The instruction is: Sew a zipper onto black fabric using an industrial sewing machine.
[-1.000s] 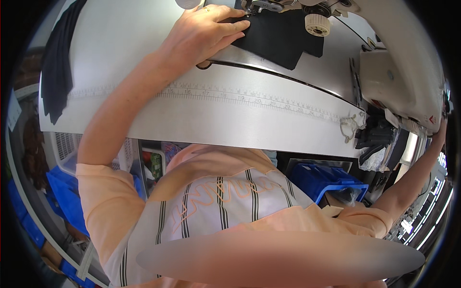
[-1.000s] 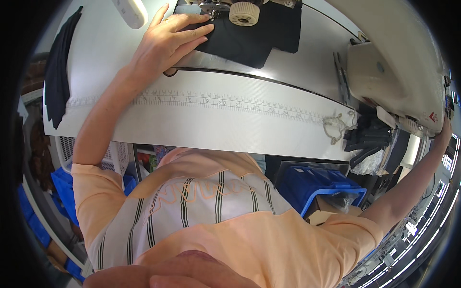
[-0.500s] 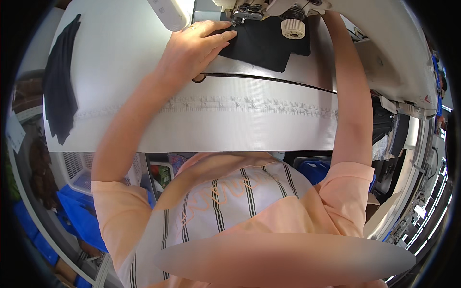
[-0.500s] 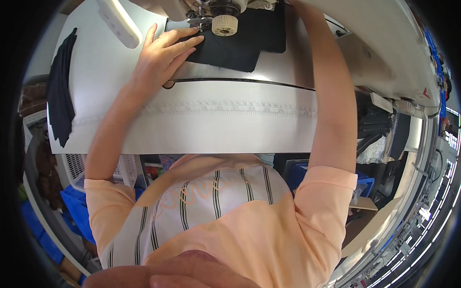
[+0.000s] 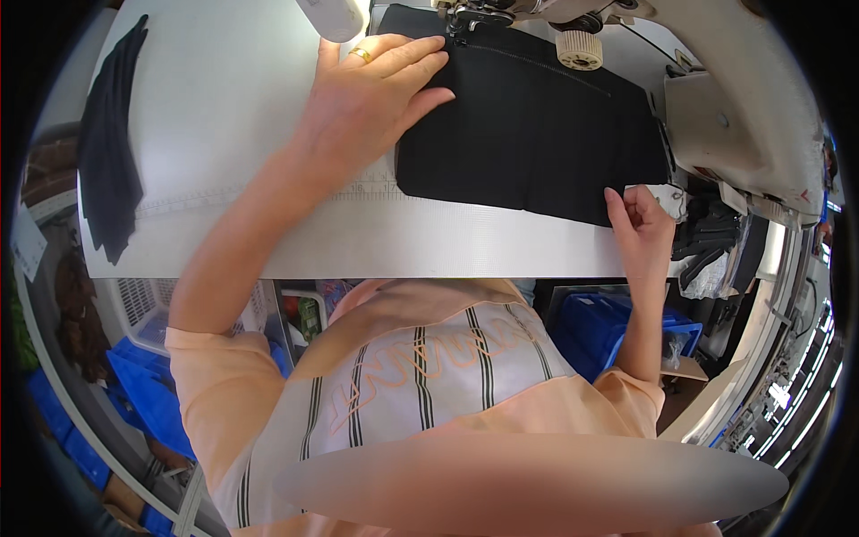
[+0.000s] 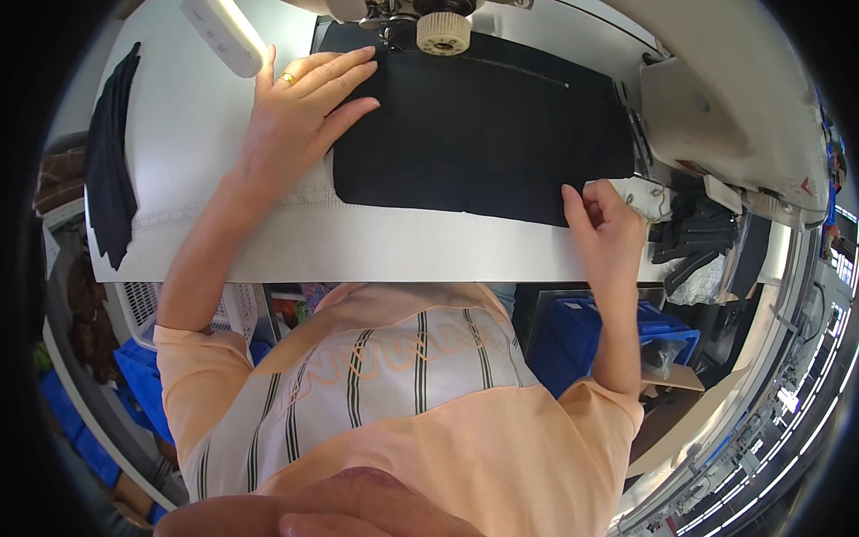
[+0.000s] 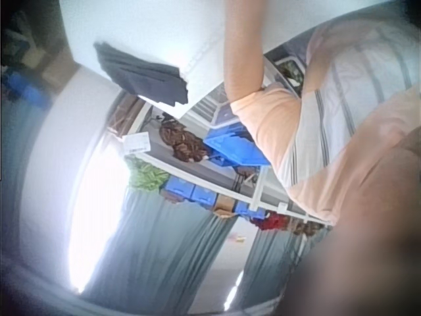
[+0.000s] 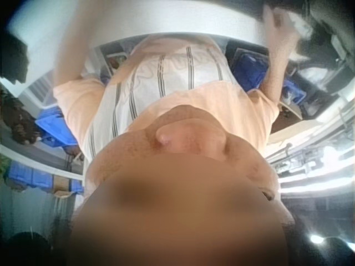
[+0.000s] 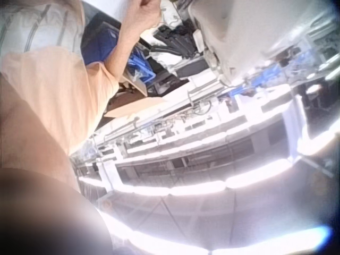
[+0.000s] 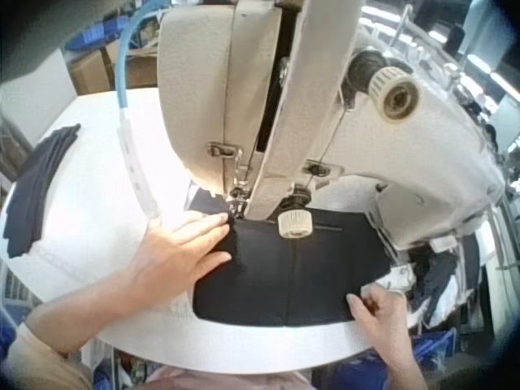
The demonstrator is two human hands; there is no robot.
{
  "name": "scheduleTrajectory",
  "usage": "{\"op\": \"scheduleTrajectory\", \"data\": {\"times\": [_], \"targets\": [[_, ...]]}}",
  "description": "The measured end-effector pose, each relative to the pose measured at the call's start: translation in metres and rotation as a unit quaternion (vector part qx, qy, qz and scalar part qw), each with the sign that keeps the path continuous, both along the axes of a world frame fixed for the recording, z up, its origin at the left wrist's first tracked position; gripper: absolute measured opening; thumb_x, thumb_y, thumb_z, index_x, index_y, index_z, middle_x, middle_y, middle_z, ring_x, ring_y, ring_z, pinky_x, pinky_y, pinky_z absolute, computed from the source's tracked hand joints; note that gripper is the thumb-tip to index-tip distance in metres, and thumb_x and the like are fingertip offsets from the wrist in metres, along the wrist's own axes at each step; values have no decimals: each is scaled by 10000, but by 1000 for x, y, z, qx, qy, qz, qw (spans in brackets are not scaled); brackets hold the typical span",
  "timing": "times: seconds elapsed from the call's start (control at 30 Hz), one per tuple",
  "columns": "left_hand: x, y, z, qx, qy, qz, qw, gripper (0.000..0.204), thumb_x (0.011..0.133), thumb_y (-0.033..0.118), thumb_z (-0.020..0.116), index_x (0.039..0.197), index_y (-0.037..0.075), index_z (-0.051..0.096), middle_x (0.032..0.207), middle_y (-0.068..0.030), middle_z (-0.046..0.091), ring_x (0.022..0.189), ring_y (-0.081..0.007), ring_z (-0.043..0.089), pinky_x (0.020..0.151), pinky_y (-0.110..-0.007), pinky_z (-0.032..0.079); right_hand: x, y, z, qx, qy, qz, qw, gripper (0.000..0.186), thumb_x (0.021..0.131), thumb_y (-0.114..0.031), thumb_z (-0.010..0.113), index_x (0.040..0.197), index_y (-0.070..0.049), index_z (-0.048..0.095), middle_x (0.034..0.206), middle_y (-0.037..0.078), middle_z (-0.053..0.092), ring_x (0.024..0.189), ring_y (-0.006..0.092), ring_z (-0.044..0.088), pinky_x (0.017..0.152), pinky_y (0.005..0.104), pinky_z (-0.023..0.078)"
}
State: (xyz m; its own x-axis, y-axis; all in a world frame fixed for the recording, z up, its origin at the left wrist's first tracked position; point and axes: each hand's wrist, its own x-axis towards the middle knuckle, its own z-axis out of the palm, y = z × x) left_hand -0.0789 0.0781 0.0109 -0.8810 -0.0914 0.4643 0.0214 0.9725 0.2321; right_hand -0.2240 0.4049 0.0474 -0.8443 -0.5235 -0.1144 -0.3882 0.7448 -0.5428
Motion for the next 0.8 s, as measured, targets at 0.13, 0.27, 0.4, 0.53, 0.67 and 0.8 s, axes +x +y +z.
{"op": "scheduleTrajectory", "data": {"times": [0.13,0.27,0.4,0.53,0.67,0.8], "targets": [[0,8,-1,-22,-20,1,1000,432,862,389,675,1210,133,658,1316,24,612,1153,-206,576,1091,-610,263,26,-21,20,40,189,65,979,206,841,-172,757,746,-38,632,565,77,565,484,179,537,486,299,409],[1,8,-2,-40,-33,9,999,468,849,411,680,1233,146,646,1342,30,594,1156,-201,571,1085,-615,266,17,-109,31,-160,257,292,907,116,780,-69,748,877,-57,684,825,49,642,750,235,575,670,329,463],[2,7,-2,-83,-24,13,996,472,837,425,685,1229,163,653,1340,41,595,1137,-191,576,1070,-615,286,-10,-175,-16,-206,40,224,952,172,876,-105,669,1039,-56,692,927,57,682,863,193,632,781,260,470],[0,6,-4,-95,-24,14,995,484,830,435,687,1238,178,651,1340,51,595,1122,-177,578,1060,-616,298,-21,-194,-39,-194,49,158,967,287,889,-279,617,781,-14,637,661,96,634,602,242,619,591,354,467],[-1,10,-7,-98,-14,24,995,495,824,442,689,1242,181,648,1338,48,596,1112,-173,578,1057,-616,304,-25,-190,-25,13,348,351,869,175,861,-114,618,1017,-37,638,961,110,660,789,243,647,656,345,495],[0,14,-6,-103,-23,40,994,489,824,444,690,1235,182,652,1335,38,599,1112,-182,579,1059,-613,302,-21,-174,-24,-128,94,244,957,225,871,-104,674,1095,-110,698,992,37,679,906,196,633,787,280,492]]}}
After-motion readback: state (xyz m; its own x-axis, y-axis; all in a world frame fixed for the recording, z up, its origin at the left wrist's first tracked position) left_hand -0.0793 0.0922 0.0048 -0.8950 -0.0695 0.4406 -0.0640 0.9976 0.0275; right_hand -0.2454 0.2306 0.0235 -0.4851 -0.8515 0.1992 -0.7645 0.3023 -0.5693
